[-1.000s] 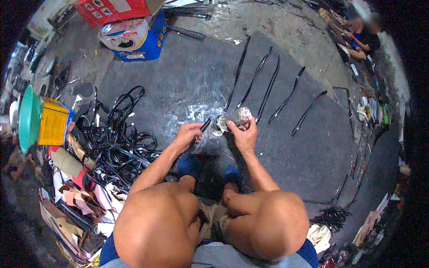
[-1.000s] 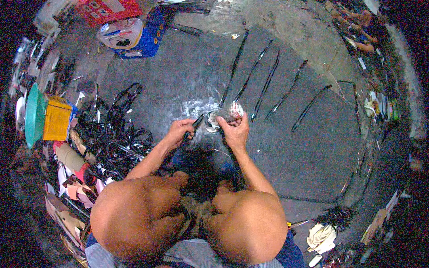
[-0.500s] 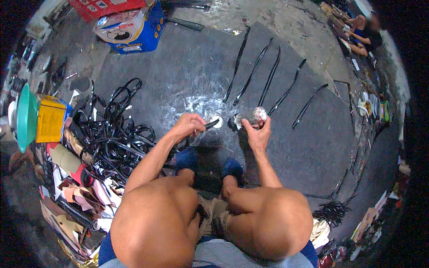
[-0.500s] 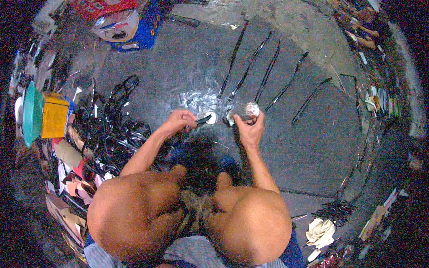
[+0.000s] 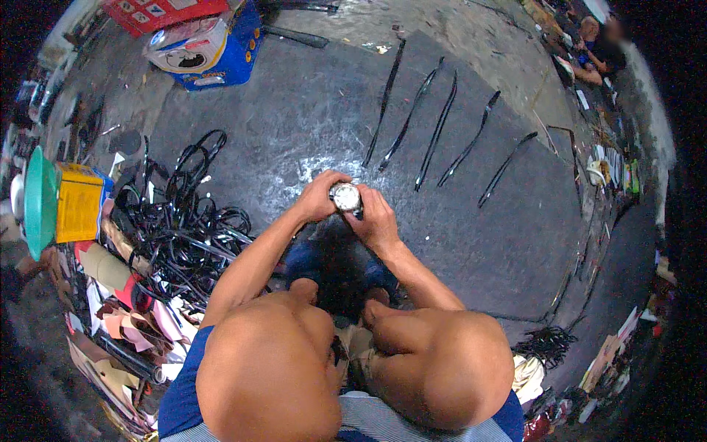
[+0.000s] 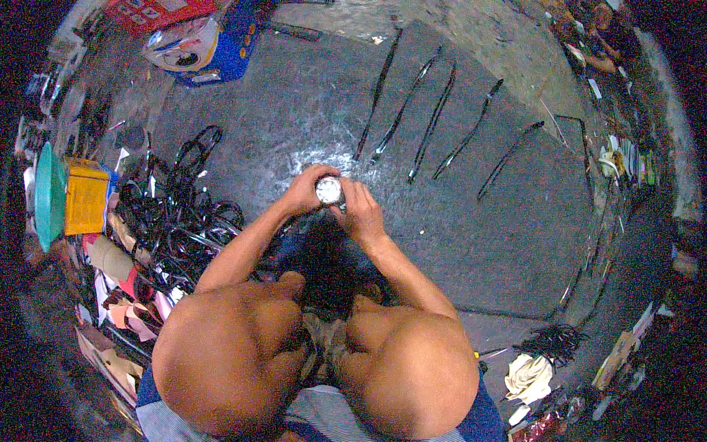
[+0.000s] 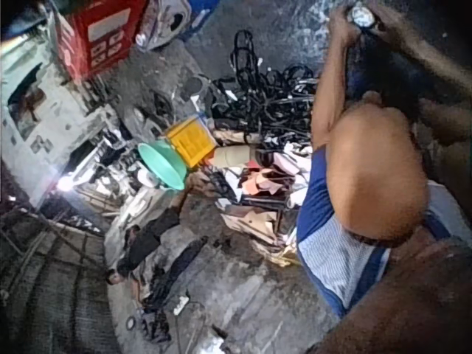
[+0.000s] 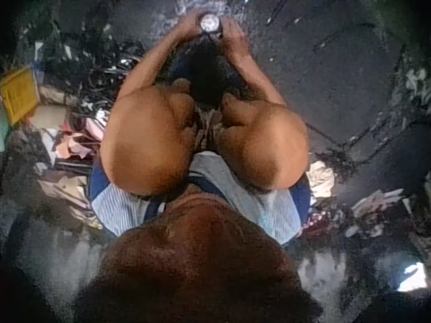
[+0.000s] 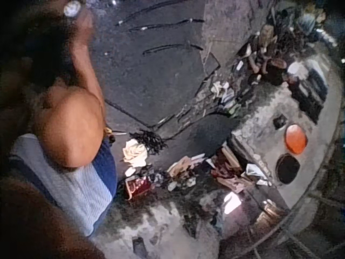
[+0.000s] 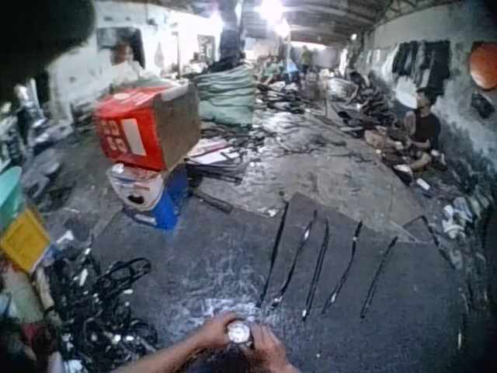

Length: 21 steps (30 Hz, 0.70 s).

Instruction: The person sits on the floor and repeatedly picks up thin black rods, applies a white substance from a small container to one end of each rod, and places the treated rods in a row on the floor. The person handles the rods one at a time and occasionally adjusts the container.

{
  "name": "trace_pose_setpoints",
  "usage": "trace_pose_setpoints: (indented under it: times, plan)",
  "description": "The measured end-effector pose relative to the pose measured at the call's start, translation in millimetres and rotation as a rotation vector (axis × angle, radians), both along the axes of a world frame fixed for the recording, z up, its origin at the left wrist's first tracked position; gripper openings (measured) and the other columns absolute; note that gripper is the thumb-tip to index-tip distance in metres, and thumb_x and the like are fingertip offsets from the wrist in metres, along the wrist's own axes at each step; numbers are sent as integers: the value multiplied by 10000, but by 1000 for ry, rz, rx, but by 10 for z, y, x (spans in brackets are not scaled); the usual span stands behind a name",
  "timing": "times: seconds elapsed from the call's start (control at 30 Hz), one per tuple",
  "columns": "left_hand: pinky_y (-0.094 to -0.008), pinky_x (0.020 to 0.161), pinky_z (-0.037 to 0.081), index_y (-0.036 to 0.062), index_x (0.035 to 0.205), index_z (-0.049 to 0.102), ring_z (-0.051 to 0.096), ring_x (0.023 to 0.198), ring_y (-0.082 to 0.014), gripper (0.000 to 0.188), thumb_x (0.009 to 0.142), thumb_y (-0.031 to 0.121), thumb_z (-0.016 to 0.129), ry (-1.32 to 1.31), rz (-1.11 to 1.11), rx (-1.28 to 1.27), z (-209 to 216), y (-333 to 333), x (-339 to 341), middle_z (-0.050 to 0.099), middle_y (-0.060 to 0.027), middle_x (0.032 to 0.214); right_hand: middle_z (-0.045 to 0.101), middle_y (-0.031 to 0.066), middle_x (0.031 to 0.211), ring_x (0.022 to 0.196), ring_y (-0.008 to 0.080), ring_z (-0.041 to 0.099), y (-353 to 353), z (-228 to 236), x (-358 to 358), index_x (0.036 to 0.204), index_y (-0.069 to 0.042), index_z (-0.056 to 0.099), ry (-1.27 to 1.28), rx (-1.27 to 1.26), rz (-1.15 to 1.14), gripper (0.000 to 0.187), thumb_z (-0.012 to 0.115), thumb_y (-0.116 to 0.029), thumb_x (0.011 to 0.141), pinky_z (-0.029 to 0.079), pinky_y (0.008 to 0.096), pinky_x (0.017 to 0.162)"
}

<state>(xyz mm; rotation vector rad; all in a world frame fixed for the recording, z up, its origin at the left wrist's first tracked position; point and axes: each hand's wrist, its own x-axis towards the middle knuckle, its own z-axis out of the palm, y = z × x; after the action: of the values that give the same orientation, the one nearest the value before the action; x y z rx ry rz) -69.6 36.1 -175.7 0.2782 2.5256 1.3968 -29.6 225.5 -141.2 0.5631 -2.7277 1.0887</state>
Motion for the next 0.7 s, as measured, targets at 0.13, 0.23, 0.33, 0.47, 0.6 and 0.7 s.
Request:
trace_pose_setpoints:
  times: [0.13,0.23,0.33,0.47,0.6,0.7]
  plan:
    - [-405,1017,502,53,1303,589,639,1147,-315,655,686,66,810,180,-101,216,286,-9,92,642,-134,1232,666,156,1130,1003,313,681,72,118,-18,1280,-45,505,-326,-186,-57,644,841,-92,732,559,409,865]
    - [-394,986,516,52,1311,569,635,1150,-322,675,686,98,818,146,-141,197,187,21,120,640,-137,1227,698,114,1079,940,214,698,285,-151,-77,1255,-70,538,-637,-444,-150,552,759,-27,751,560,335,815]
    - [-398,959,523,62,1272,585,638,1127,-334,623,700,141,820,135,-110,94,240,81,112,640,-139,1213,715,111,1010,909,213,701,424,-573,-134,1190,-68,593,-549,-342,-320,451,736,-36,762,559,326,801]
    - [-422,913,526,81,1210,600,635,1093,-364,537,726,182,809,219,-123,76,289,189,123,653,-147,1163,744,87,955,886,214,701,448,-782,-191,1100,-60,654,-784,-412,-413,318,736,-95,795,552,321,791]
    - [-453,885,524,84,1165,609,636,1065,-392,478,739,187,798,131,-142,2,222,173,50,673,-173,1098,749,94,924,837,214,702,352,-901,-221,1036,-49,693,-782,-359,-425,266,754,-147,797,542,319,763]
    - [-463,881,523,75,1154,612,640,1057,-400,456,747,178,788,93,-151,-32,246,174,55,679,-192,1077,745,102,893,799,202,694,285,-927,-267,1008,-39,702,-766,-398,-411,258,761,-154,786,536,317,741]
